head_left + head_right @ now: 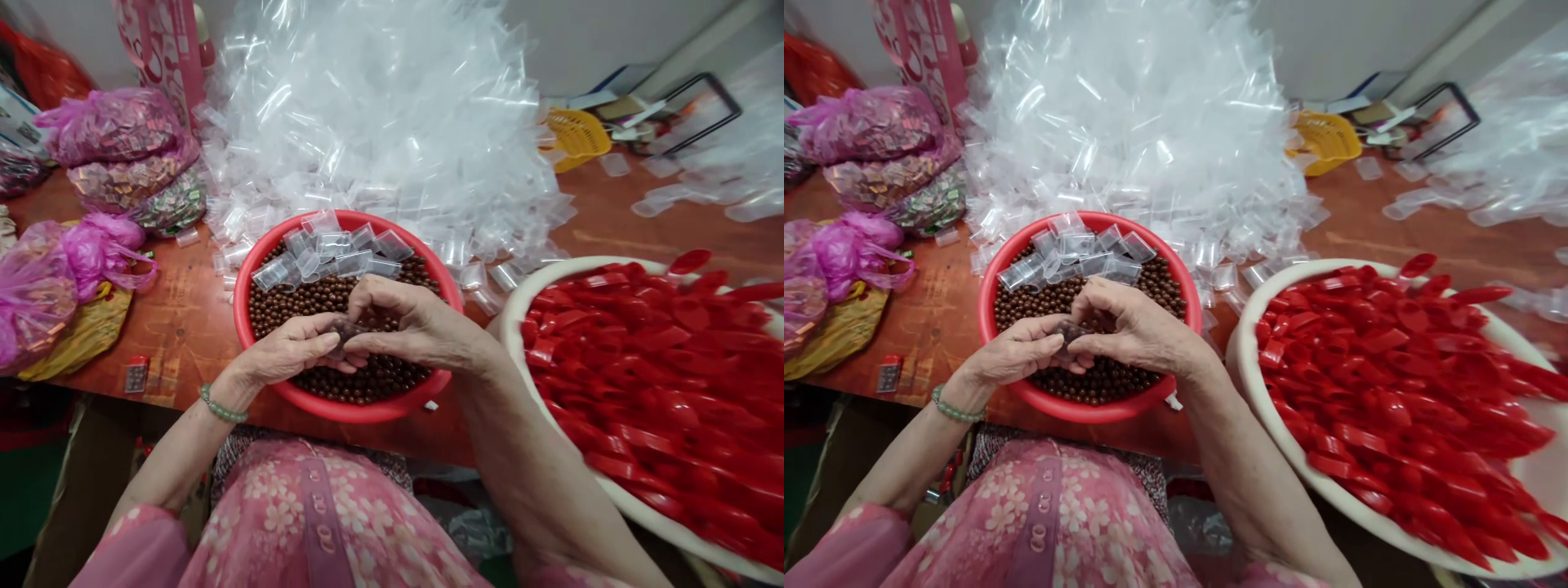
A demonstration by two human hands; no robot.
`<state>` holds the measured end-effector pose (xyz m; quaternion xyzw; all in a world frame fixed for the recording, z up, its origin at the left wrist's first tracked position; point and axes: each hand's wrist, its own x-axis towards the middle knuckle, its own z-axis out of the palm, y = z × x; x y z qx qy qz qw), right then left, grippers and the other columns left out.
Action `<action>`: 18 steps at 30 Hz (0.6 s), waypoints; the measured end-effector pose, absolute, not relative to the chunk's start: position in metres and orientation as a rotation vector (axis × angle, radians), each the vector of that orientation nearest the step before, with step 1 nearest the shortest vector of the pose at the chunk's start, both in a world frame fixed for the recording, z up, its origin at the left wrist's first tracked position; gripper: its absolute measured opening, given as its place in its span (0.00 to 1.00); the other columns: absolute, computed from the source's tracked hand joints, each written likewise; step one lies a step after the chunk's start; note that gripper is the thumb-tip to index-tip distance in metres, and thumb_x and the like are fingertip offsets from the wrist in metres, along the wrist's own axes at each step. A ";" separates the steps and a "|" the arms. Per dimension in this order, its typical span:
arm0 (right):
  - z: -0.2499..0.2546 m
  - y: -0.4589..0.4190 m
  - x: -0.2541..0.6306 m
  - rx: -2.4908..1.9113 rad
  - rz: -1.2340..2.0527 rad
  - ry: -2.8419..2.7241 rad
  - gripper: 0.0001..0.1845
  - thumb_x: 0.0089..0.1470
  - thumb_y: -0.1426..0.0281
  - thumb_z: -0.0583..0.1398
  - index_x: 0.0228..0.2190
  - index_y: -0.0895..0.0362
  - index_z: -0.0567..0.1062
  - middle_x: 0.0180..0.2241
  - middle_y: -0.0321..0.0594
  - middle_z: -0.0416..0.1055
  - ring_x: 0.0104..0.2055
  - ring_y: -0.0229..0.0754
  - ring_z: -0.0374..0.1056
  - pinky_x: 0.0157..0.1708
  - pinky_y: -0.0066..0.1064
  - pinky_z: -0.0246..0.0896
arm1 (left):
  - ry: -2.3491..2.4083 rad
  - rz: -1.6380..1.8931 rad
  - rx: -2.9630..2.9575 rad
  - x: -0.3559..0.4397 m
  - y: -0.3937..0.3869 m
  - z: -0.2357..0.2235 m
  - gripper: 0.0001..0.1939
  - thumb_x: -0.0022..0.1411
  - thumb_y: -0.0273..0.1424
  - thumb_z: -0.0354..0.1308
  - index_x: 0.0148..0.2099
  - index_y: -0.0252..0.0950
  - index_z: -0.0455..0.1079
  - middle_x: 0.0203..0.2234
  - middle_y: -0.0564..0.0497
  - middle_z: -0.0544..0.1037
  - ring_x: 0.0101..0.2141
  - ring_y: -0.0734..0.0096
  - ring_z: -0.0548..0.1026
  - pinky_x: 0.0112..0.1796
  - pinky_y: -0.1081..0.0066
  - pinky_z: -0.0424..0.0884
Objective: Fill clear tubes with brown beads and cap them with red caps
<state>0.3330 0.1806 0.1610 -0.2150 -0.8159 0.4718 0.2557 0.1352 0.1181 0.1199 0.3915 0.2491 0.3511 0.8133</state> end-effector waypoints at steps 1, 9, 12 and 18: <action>0.160 0.181 0.332 -0.588 1.305 -2.205 0.21 0.60 0.53 0.64 0.30 0.58 0.70 0.29 0.36 0.63 0.29 0.39 0.59 0.29 0.28 0.54 | 0.533 0.757 0.821 0.135 0.118 0.119 0.21 0.59 0.43 0.64 0.47 0.31 0.72 0.39 0.43 0.78 0.39 0.67 0.78 0.44 0.69 0.74; 0.151 0.186 0.334 -0.705 1.508 -2.015 0.23 0.55 0.52 0.68 0.29 0.57 0.68 0.27 0.34 0.63 0.28 0.39 0.60 0.28 0.28 0.56 | 0.513 0.820 0.685 0.134 0.121 0.119 0.19 0.56 0.33 0.68 0.49 0.32 0.71 0.38 0.45 0.77 0.39 0.69 0.77 0.44 0.68 0.74; 0.158 0.181 0.341 -0.815 1.325 -2.088 0.23 0.56 0.49 0.66 0.36 0.57 0.71 0.32 0.39 0.69 0.34 0.45 0.67 0.34 0.33 0.63 | 0.516 0.858 0.626 0.134 0.122 0.121 0.25 0.49 0.24 0.69 0.51 0.33 0.71 0.40 0.46 0.77 0.39 0.68 0.78 0.44 0.68 0.75; 0.169 0.145 0.421 -1.397 0.347 -2.216 0.22 0.63 0.45 0.54 0.41 0.50 0.73 0.41 0.46 0.72 0.42 0.55 0.69 0.42 0.47 0.65 | 0.512 0.912 0.603 0.132 0.122 0.122 0.27 0.45 0.20 0.68 0.50 0.33 0.72 0.40 0.45 0.77 0.40 0.66 0.78 0.44 0.68 0.74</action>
